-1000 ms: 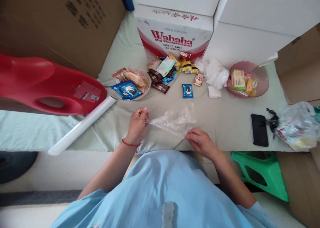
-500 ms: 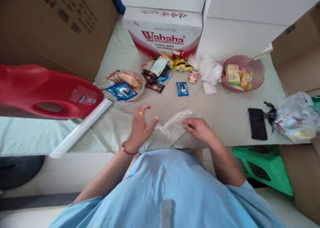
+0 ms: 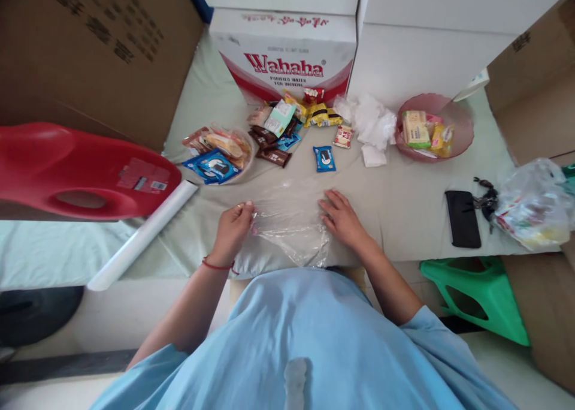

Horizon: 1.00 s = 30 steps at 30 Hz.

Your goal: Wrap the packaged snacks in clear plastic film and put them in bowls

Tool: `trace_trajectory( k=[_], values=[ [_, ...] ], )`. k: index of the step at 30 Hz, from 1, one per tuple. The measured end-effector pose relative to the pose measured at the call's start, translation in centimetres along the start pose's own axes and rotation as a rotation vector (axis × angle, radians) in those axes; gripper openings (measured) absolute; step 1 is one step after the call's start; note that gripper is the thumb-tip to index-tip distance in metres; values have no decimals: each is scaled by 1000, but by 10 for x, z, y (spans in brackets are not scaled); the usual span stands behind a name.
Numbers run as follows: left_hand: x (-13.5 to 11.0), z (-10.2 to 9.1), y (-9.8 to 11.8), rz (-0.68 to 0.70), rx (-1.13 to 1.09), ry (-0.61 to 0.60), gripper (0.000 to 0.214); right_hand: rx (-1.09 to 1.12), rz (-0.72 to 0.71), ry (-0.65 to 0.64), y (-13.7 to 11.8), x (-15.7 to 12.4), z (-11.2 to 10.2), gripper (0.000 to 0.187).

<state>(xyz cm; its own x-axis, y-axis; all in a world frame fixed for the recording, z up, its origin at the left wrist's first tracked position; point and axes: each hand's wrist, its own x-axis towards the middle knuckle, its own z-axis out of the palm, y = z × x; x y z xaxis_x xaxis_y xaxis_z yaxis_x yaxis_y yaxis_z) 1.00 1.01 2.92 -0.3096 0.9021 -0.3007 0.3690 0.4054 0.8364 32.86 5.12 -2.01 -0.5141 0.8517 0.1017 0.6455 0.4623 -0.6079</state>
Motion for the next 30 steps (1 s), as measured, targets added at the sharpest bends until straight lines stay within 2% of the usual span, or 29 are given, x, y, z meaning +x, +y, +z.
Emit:
trace_trajectory(
  k=[3,7,9,11,14,17,20,22,26,30],
  values=[
    [2,-22,-13,-45,179,88,39,-26,6,12,8,11,3,44],
    [-10,-40,-17,-14,396,342,28,-34,-25,123,10,26,-8,41],
    [-23,-41,-9,119,455,451,23,-36,-41,236,3,29,-20,35],
    [-39,-37,5,351,498,481,21,-29,-63,316,-11,28,-31,29],
    [-53,-22,34,696,572,385,17,17,-165,270,-36,18,-34,28],
    [-45,-3,55,843,721,126,21,46,-337,61,-51,0,-19,30],
    [-18,10,51,767,868,-183,28,38,-420,-124,-48,-24,-5,32],
    [1,12,36,641,856,-305,32,37,-391,-154,-38,-41,-4,34],
    [26,4,3,536,672,-331,45,68,-270,-102,-13,-68,-19,38],
    [35,4,-3,517,616,-324,44,40,-188,13,-13,-69,-36,34]
  ],
)
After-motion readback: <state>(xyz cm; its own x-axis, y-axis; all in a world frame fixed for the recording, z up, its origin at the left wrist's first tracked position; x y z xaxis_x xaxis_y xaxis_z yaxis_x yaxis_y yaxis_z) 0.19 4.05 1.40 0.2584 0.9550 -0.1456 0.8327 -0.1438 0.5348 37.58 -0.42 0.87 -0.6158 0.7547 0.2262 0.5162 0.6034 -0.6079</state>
